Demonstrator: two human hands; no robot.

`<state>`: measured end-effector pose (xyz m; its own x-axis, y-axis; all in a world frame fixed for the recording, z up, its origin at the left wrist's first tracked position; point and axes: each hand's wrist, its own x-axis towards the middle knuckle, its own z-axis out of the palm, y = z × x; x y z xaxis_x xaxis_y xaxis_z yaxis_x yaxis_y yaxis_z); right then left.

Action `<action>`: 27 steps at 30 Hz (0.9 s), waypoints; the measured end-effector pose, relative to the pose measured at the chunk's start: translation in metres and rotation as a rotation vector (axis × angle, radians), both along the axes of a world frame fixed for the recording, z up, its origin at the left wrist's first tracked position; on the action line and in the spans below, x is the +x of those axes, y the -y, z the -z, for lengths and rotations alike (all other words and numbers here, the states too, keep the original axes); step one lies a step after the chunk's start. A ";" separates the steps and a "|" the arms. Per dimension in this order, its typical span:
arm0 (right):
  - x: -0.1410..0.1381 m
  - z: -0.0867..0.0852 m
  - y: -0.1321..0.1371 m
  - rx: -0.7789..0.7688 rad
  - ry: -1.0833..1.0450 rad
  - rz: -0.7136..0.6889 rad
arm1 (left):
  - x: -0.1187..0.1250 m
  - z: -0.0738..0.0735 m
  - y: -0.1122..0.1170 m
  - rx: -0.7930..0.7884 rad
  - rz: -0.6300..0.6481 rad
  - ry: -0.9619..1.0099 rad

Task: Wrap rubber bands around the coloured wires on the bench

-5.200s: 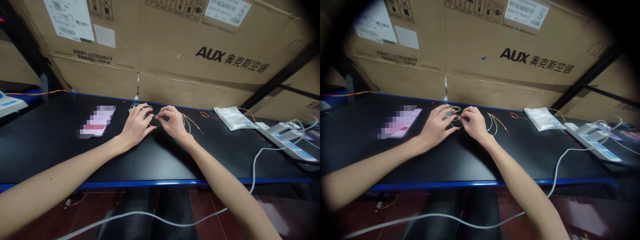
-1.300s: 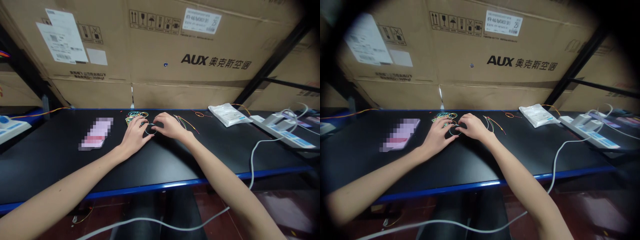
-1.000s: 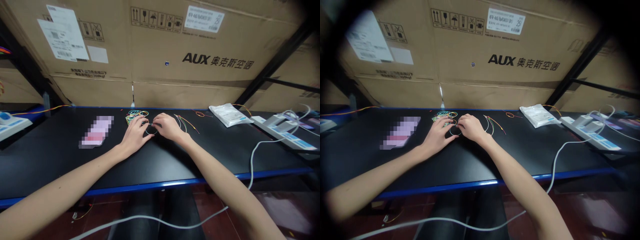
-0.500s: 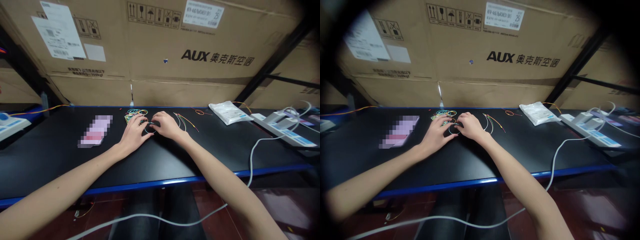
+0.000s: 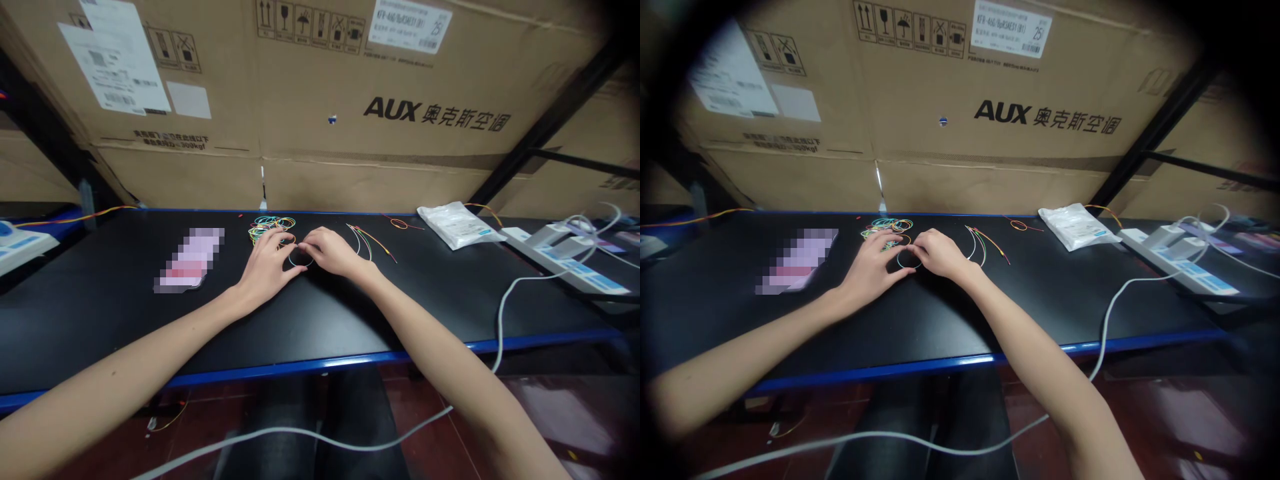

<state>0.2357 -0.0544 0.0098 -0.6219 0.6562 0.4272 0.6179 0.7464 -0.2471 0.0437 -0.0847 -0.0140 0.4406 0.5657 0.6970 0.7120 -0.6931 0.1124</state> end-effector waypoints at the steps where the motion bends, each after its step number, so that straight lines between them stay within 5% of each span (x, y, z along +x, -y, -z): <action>1: 0.000 -0.001 0.001 0.024 0.005 0.021 | 0.000 0.000 0.000 -0.011 -0.004 0.012; 12: -0.004 -0.005 0.009 0.092 0.057 0.143 | 0.002 0.000 0.001 -0.009 -0.007 0.012; 27: -0.002 -0.003 0.006 0.100 0.146 0.059 | 0.001 -0.001 0.001 0.020 0.013 -0.011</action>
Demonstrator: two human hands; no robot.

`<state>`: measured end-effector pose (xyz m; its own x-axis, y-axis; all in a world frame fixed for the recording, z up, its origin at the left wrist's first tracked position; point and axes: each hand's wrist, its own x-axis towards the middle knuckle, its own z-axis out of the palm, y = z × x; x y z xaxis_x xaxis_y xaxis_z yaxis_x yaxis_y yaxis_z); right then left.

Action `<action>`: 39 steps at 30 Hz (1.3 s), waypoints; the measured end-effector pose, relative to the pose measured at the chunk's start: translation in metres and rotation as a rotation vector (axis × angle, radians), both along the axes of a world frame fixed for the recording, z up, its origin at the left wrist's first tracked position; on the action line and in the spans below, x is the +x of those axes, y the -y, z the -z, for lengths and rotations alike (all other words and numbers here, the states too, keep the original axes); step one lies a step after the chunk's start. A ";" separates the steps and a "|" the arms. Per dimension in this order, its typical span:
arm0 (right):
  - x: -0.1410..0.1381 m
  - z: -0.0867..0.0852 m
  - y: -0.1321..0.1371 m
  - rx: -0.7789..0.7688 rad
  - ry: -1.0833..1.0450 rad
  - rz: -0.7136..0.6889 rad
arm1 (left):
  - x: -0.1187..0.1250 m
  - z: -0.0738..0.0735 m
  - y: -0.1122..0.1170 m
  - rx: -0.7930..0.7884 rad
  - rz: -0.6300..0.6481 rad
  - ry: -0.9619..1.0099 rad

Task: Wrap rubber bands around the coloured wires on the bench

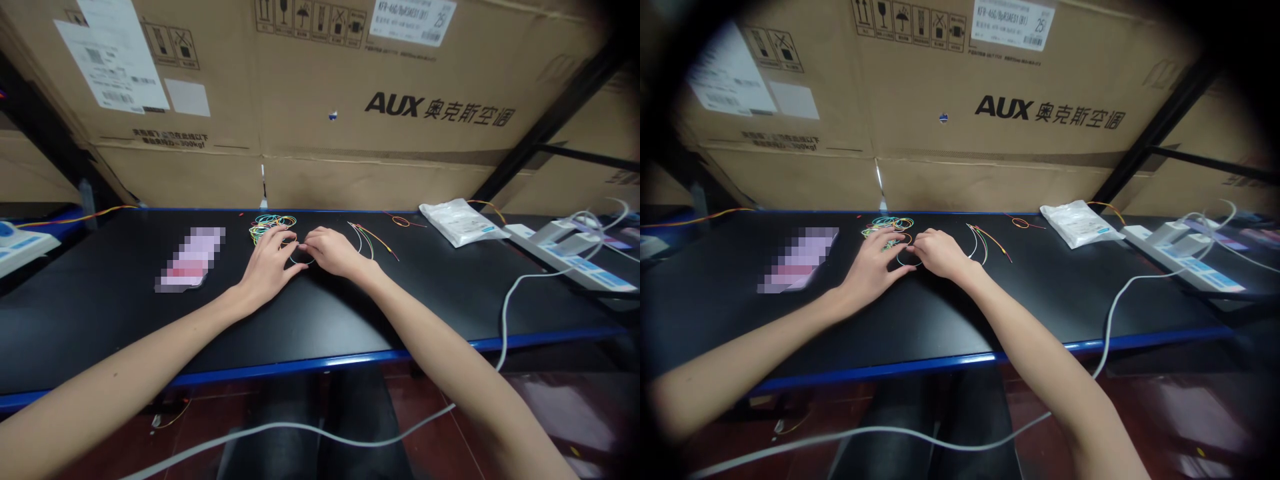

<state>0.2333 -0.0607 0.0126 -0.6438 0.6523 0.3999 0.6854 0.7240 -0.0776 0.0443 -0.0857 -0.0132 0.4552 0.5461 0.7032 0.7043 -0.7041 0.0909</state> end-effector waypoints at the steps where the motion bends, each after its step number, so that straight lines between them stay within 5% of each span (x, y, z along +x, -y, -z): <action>1: 0.001 -0.001 0.000 -0.005 -0.007 0.001 | 0.000 0.000 0.000 -0.003 0.000 0.001; 10: 0.013 -0.012 -0.001 0.029 -0.153 0.057 | -0.001 -0.001 -0.004 -0.009 -0.030 0.032; 30: 0.001 -0.003 0.000 0.047 -0.112 0.063 | 0.000 0.001 -0.004 0.004 0.002 0.021; 39: 0.001 -0.003 0.000 -0.170 -0.188 -0.037 | -0.001 0.001 -0.003 0.027 -0.018 -0.020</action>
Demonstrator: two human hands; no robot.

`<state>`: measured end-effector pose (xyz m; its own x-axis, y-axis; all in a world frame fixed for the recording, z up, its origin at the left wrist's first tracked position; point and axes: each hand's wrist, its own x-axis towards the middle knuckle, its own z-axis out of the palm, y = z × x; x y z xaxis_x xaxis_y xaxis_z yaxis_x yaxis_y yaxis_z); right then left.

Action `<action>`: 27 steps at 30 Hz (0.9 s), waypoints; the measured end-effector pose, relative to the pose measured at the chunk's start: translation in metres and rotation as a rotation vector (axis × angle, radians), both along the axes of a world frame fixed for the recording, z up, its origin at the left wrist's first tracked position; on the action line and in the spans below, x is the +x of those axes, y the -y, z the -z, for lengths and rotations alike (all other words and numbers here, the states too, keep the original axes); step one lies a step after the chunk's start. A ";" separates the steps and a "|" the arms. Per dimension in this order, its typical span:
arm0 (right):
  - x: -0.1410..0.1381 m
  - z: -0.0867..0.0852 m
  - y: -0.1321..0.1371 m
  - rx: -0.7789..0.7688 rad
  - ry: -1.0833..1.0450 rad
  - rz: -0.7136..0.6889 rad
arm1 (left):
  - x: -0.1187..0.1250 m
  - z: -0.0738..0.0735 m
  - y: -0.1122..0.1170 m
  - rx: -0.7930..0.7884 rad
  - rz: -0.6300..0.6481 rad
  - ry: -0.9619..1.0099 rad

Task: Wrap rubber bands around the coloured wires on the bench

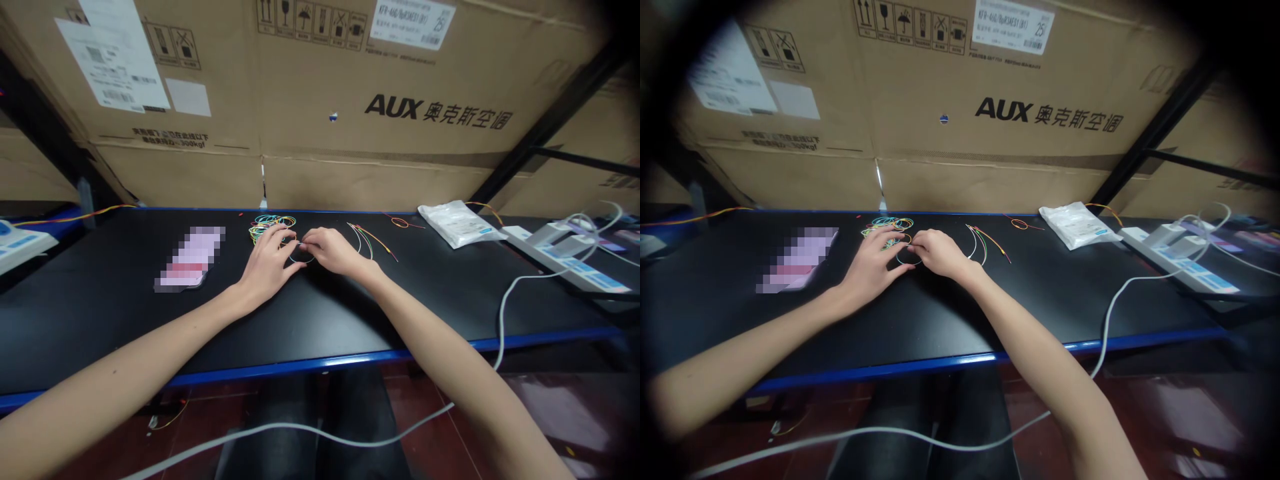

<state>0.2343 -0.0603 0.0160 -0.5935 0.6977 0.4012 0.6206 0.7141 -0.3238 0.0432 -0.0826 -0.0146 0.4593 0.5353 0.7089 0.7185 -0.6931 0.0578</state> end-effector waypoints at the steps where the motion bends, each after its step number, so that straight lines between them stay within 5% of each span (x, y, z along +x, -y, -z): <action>1: 0.001 -0.001 0.000 -0.032 -0.037 -0.013 | 0.000 -0.001 0.000 0.007 0.003 0.006; 13: 0.002 -0.001 -0.003 -0.061 -0.307 0.023 | 0.000 -0.004 0.000 0.024 -0.008 0.065; 20: -0.013 0.015 -0.009 -0.519 -0.784 0.001 | -0.001 -0.004 -0.003 0.030 -0.035 0.079; 27: -0.007 -0.003 -0.008 -0.929 -1.284 0.181 | 0.002 -0.005 -0.001 0.031 -0.058 0.095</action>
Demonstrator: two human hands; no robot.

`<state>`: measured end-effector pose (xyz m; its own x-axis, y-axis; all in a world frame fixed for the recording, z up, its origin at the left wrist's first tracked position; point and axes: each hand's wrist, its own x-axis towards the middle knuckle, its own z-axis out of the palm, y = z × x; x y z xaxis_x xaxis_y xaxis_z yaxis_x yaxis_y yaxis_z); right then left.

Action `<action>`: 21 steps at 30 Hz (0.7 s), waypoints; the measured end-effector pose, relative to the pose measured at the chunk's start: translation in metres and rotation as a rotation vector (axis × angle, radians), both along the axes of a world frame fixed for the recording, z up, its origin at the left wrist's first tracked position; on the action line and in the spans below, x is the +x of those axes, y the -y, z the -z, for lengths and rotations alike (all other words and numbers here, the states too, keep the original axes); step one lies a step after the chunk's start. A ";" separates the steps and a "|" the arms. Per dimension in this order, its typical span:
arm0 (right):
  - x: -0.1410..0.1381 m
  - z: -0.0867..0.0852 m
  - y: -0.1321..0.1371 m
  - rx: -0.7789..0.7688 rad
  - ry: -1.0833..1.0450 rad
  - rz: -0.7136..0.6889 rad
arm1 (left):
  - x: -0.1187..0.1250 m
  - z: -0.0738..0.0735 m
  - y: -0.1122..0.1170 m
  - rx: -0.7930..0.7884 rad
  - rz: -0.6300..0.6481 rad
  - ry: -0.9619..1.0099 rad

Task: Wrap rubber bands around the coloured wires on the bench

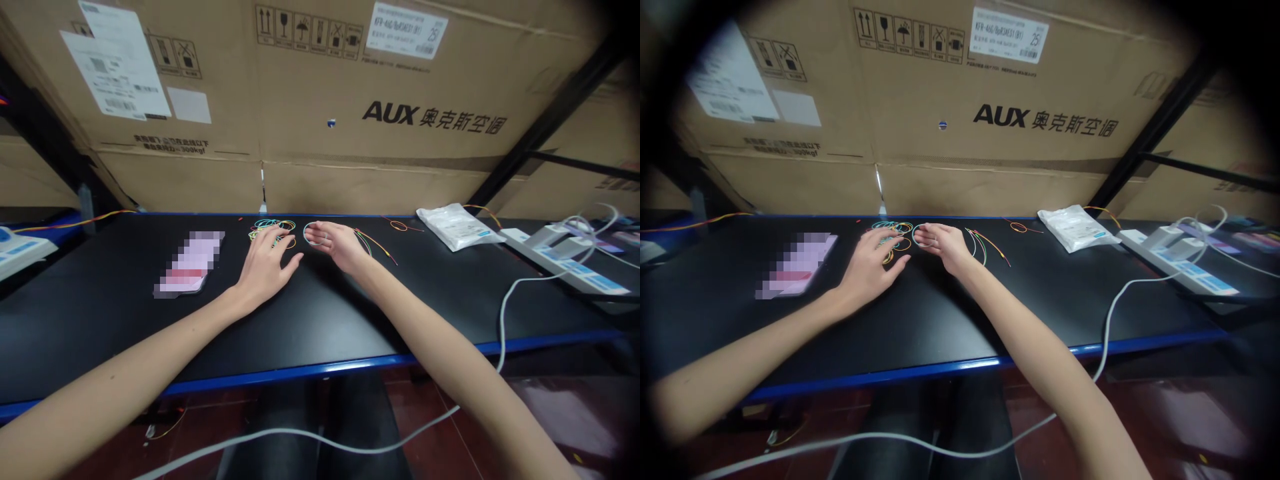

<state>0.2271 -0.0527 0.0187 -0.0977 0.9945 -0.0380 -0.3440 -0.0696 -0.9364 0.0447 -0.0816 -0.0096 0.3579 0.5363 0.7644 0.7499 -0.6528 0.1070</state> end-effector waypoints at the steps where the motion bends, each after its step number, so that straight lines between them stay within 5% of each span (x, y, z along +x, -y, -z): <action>1: 0.003 -0.002 -0.001 -0.061 -0.055 0.016 | 0.000 0.000 0.000 -0.003 0.004 0.003; 6: 0.012 -0.004 -0.009 -0.207 -0.231 0.036 | 0.000 0.001 0.001 -0.029 0.025 0.006; 13: 0.011 -0.011 -0.005 -0.230 -0.417 -0.024 | 0.001 0.004 0.001 -0.087 0.040 -0.020; 21: 0.039 -0.022 -0.013 -0.236 -0.456 -0.092 | 0.000 0.004 0.001 -0.111 0.049 -0.023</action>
